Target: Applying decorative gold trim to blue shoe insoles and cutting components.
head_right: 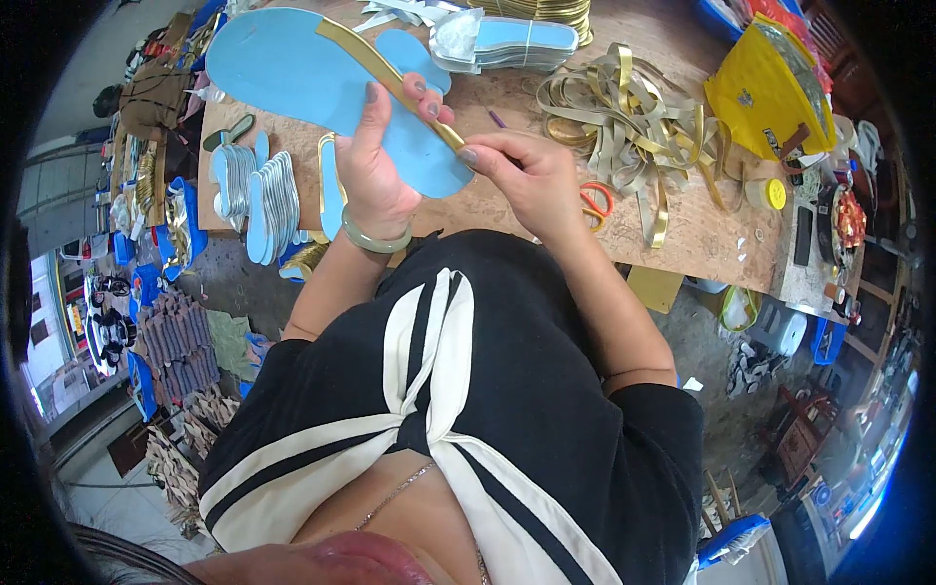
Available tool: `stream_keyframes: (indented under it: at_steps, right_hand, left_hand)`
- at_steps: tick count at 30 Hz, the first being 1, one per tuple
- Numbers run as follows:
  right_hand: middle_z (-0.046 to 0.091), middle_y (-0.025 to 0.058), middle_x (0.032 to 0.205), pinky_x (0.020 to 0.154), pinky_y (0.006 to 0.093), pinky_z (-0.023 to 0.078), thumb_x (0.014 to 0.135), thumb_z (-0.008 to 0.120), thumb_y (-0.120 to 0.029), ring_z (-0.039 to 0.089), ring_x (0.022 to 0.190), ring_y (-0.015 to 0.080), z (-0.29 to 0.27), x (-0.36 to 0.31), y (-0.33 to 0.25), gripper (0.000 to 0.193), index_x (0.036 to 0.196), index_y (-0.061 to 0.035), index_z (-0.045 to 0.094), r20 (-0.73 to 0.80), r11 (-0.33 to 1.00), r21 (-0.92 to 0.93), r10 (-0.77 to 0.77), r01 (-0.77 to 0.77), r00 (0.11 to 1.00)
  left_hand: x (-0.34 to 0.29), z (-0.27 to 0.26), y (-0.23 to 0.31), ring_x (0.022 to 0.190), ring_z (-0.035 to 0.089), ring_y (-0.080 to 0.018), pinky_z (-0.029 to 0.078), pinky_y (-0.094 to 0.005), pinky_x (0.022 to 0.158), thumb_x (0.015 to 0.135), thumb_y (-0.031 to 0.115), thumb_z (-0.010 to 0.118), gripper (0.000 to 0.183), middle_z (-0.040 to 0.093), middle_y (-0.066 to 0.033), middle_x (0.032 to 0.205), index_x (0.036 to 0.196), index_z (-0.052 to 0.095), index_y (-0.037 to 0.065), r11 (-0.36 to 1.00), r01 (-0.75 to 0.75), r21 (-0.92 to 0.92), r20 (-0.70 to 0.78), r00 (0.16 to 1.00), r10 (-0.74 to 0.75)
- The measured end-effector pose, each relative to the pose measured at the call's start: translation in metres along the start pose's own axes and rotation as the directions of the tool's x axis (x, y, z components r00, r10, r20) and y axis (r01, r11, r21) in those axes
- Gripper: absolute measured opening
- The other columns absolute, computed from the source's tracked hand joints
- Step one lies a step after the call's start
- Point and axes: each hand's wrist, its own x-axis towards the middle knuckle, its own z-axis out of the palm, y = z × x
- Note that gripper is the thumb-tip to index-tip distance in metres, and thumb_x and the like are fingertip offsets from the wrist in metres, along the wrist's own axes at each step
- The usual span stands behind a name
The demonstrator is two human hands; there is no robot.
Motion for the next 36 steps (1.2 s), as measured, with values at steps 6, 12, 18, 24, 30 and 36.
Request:
stream_keyframes:
  at_steps: [6, 12, 18, 24, 30, 36]
  right_hand:
    - [0.067, 0.0032, 0.083, 0.067, 0.0236, 0.046, 0.086, 0.063, -0.018, 0.058, 0.074, 0.0086, -0.005, 0.013, 0.016, 0.020, 0.094, 0.0001, 0.069, 0.000, 0.993, -0.118, 0.019, -0.019, 1.000]
    - [0.067, 0.0029, 0.074, 0.062, 0.0239, 0.046, 0.077, 0.072, -0.027, 0.058, 0.068, 0.0068, -0.006, 0.008, 0.019, 0.022, 0.089, -0.0084, 0.072, 0.081, 0.991, -0.124, 0.051, -0.041, 0.995]
    - [0.066, 0.0061, 0.065, 0.053, 0.0305, 0.047, 0.072, 0.070, -0.024, 0.061, 0.055, 0.0187, -0.070, 0.027, -0.016, 0.016, 0.077, -0.0086, 0.071, 0.026, 0.852, -0.508, -0.136, 0.130, 0.990]
    - [0.065, 0.0077, 0.070, 0.057, 0.0356, 0.049, 0.073, 0.067, -0.019, 0.061, 0.062, 0.0275, -0.033, 0.039, -0.053, 0.011, 0.076, -0.0085, 0.068, 0.321, 0.443, -0.698, -0.508, 0.562, 0.799]
    - [0.065, -0.0023, 0.078, 0.055, 0.0163, 0.045, 0.088, 0.061, -0.018, 0.057, 0.063, 0.0024, -0.076, 0.053, -0.080, 0.023, 0.108, -0.0090, 0.067, 0.182, 0.975, -0.128, -0.155, 0.180, 0.971]
    - [0.065, 0.0002, 0.075, 0.047, 0.0141, 0.033, 0.084, 0.065, -0.008, 0.048, 0.054, 0.0007, -0.077, 0.054, -0.079, 0.025, 0.108, -0.0056, 0.060, 0.082, 0.962, 0.194, -0.209, 0.190, 0.974]
  left_hand:
    - [-0.016, -0.008, -0.028, 0.097, 0.060, -0.0277, 0.048, -0.0403, 0.087, 0.087, 0.006, 0.061, 0.054, 0.061, -0.0168, 0.103, 0.133, 0.034, -0.003, 0.980, 0.063, 0.189, -0.131, 0.991, -0.039]
    - [-0.010, -0.029, -0.021, 0.101, 0.060, -0.0244, 0.047, -0.0349, 0.090, 0.091, 0.017, 0.053, 0.037, 0.061, -0.0173, 0.110, 0.121, 0.049, -0.005, 0.953, 0.190, 0.238, -0.126, 0.978, -0.164]
    - [0.000, -0.048, 0.020, 0.098, 0.061, -0.0298, 0.047, -0.0377, 0.087, 0.084, 0.015, 0.064, 0.043, 0.061, -0.0181, 0.105, 0.122, 0.051, -0.001, 0.266, -0.174, 0.948, 0.279, 0.857, -0.432]
    - [0.042, 0.043, 0.047, 0.084, 0.063, -0.0333, 0.048, -0.0421, 0.075, 0.074, 0.009, 0.067, 0.044, 0.065, -0.0194, 0.088, 0.117, 0.057, 0.003, -0.354, -0.762, 0.542, 0.610, 0.647, -0.458]
    - [0.055, 0.043, 0.051, 0.075, 0.064, -0.0215, 0.050, -0.0331, 0.071, 0.087, 0.009, 0.055, 0.026, 0.067, -0.0144, 0.086, 0.110, 0.055, -0.002, -0.037, -0.321, 0.946, 0.203, 0.679, -0.705]
    - [0.022, 0.046, 0.051, 0.073, 0.063, -0.0130, 0.054, -0.0271, 0.069, 0.091, 0.012, 0.054, 0.027, 0.064, -0.0092, 0.082, 0.114, 0.052, -0.003, 0.542, 0.084, 0.836, 0.313, 0.738, -0.598]
